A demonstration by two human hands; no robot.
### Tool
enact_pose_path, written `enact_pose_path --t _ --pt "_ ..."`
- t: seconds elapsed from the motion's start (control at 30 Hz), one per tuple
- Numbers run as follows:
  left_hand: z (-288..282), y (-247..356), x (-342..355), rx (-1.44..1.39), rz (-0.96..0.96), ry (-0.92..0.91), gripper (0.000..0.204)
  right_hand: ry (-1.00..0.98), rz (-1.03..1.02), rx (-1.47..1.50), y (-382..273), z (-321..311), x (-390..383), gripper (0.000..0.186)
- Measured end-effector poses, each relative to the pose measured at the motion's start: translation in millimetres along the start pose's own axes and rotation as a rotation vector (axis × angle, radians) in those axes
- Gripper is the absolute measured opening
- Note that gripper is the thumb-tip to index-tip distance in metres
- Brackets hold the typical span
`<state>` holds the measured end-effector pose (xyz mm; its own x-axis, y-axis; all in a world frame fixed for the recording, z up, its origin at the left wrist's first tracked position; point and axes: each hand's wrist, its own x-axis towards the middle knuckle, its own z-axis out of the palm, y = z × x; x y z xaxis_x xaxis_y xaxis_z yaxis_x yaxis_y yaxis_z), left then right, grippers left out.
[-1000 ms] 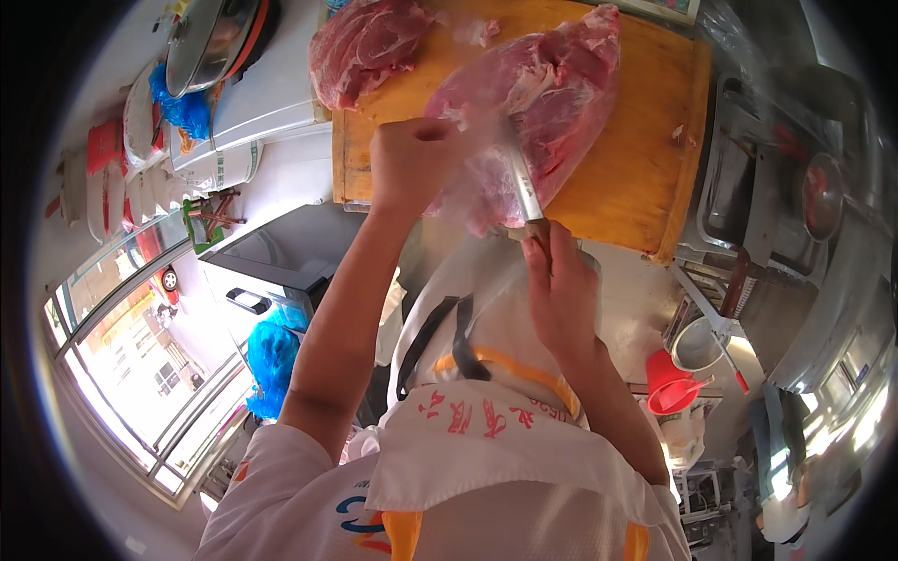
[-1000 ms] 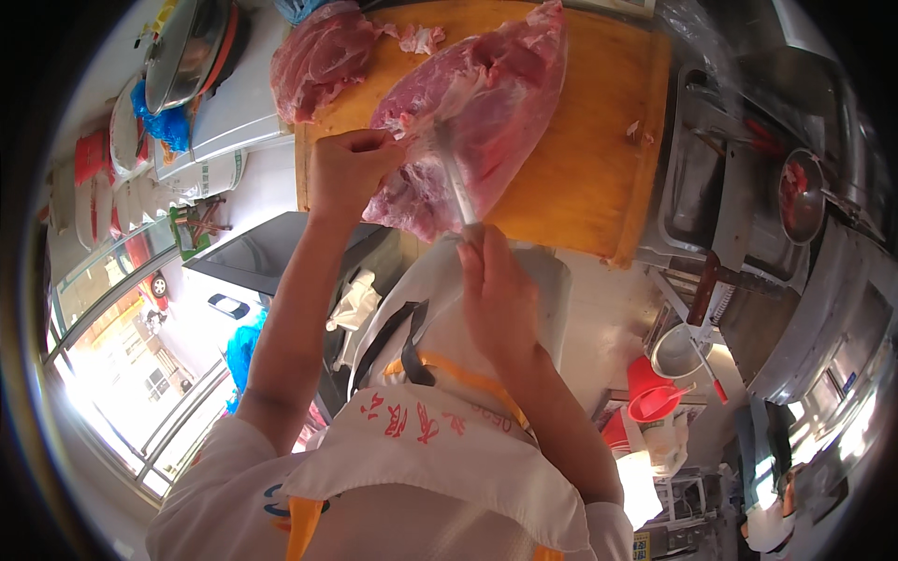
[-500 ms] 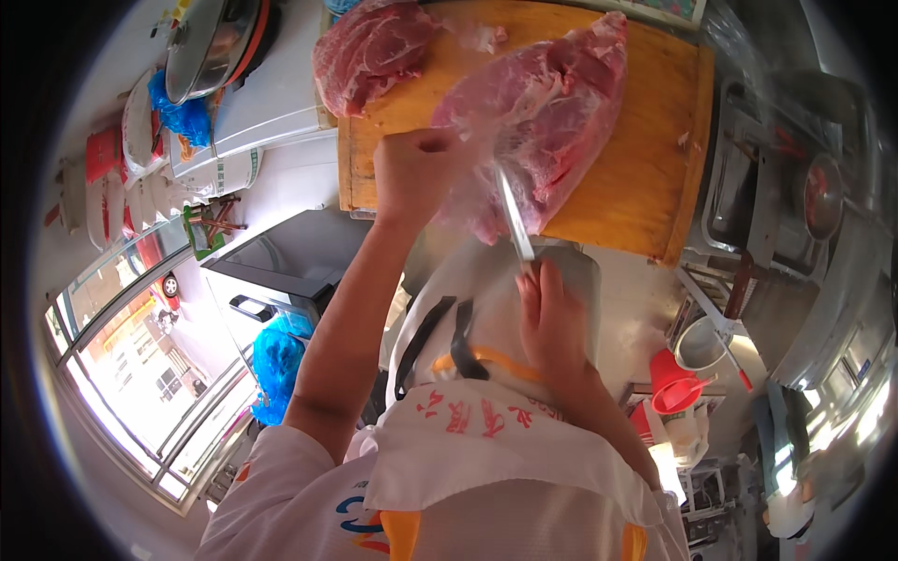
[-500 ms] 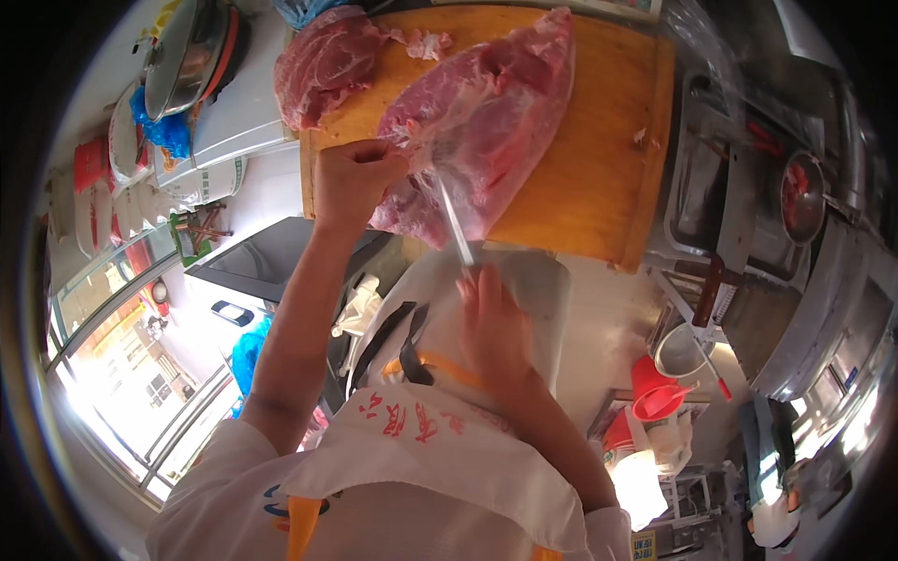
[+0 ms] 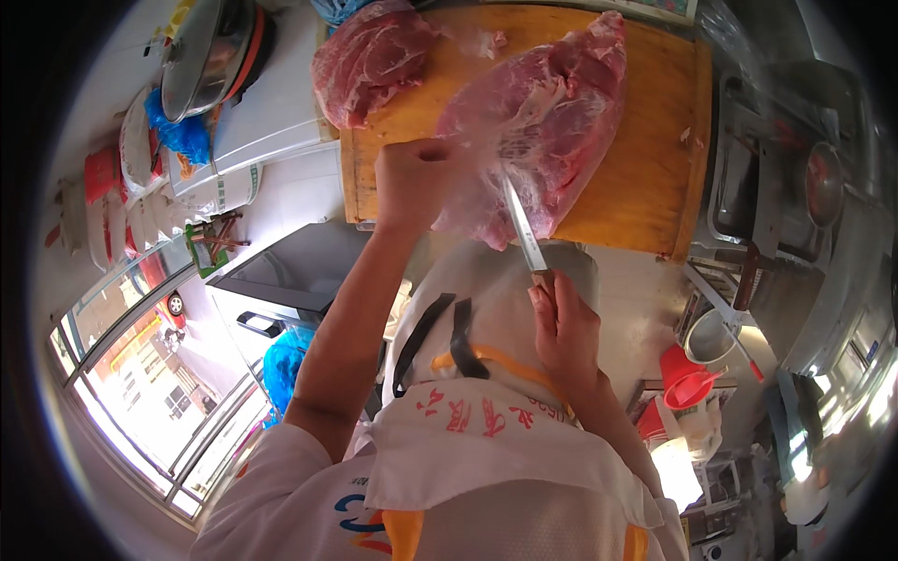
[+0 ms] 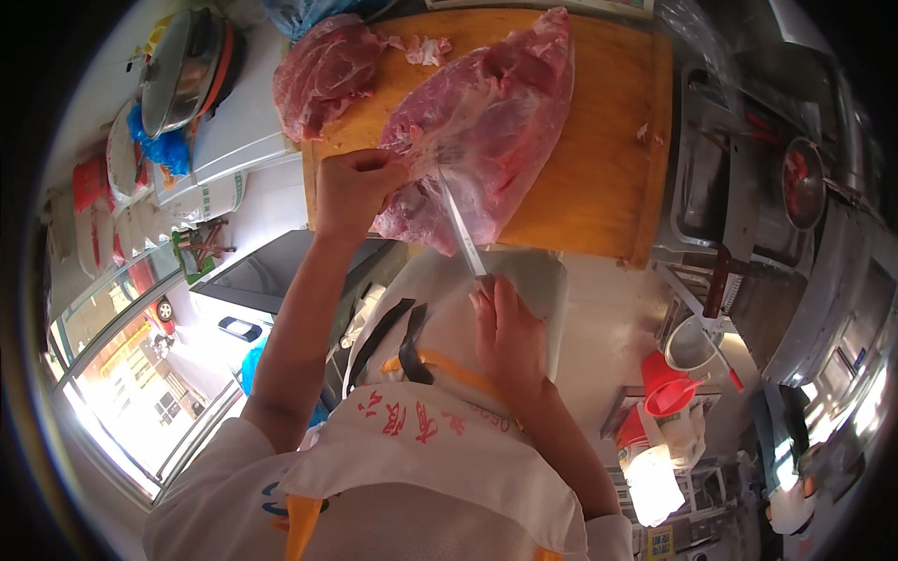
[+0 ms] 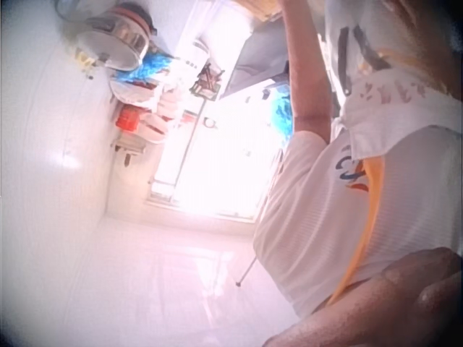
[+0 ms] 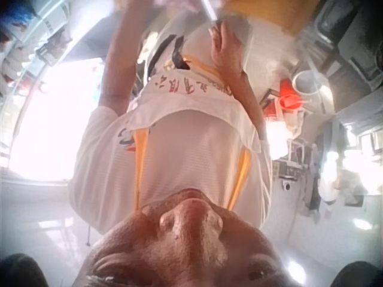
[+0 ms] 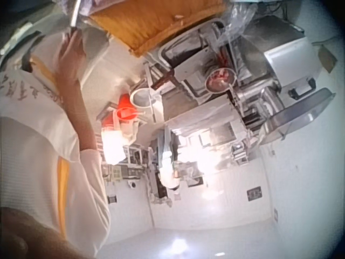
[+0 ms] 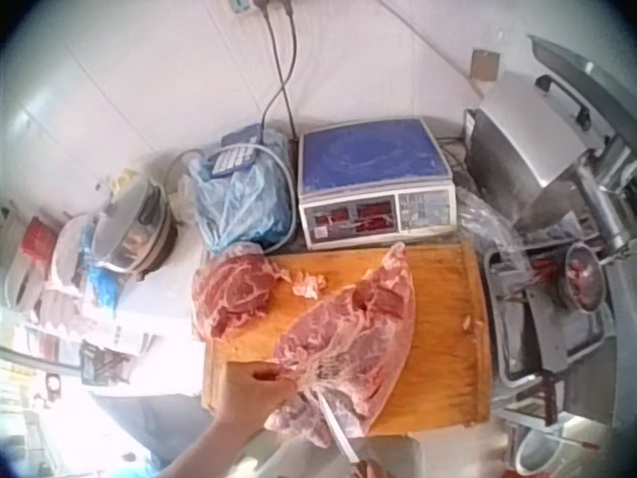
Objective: The person is using a knife to cut and trim fat and connective tissue from a large piece of raw meat on a wooden cutting board.
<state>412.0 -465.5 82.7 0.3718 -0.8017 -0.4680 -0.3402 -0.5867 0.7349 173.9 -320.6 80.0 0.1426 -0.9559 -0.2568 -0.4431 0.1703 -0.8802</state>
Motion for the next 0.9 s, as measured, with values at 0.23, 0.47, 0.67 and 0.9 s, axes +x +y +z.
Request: enact_pose_path --t 0.23,0.47,0.67,0.9 --pt "-0.2 -5.4 0.9 0.010 -0.001 -0.005 0.013 0.022 0.069 0.018 -8.5 15.6 42.3 0.015" --pt "-6.0 -9.0 -4.1 -0.045 -0.047 -0.014 0.012 0.056 0.014 0.069 -13.9 -5.1 17.7 0.012" --pt "-3.2 -5.4 -11.3 -0.069 -0.067 -0.025 0.011 -0.043 -0.002 -0.013 7.0 3.0 37.6 0.014" --pt "-2.6 -16.2 -16.9 -0.050 -0.117 -0.001 0.011 -0.065 -0.009 0.037 -11.2 -25.1 32.1 0.014"
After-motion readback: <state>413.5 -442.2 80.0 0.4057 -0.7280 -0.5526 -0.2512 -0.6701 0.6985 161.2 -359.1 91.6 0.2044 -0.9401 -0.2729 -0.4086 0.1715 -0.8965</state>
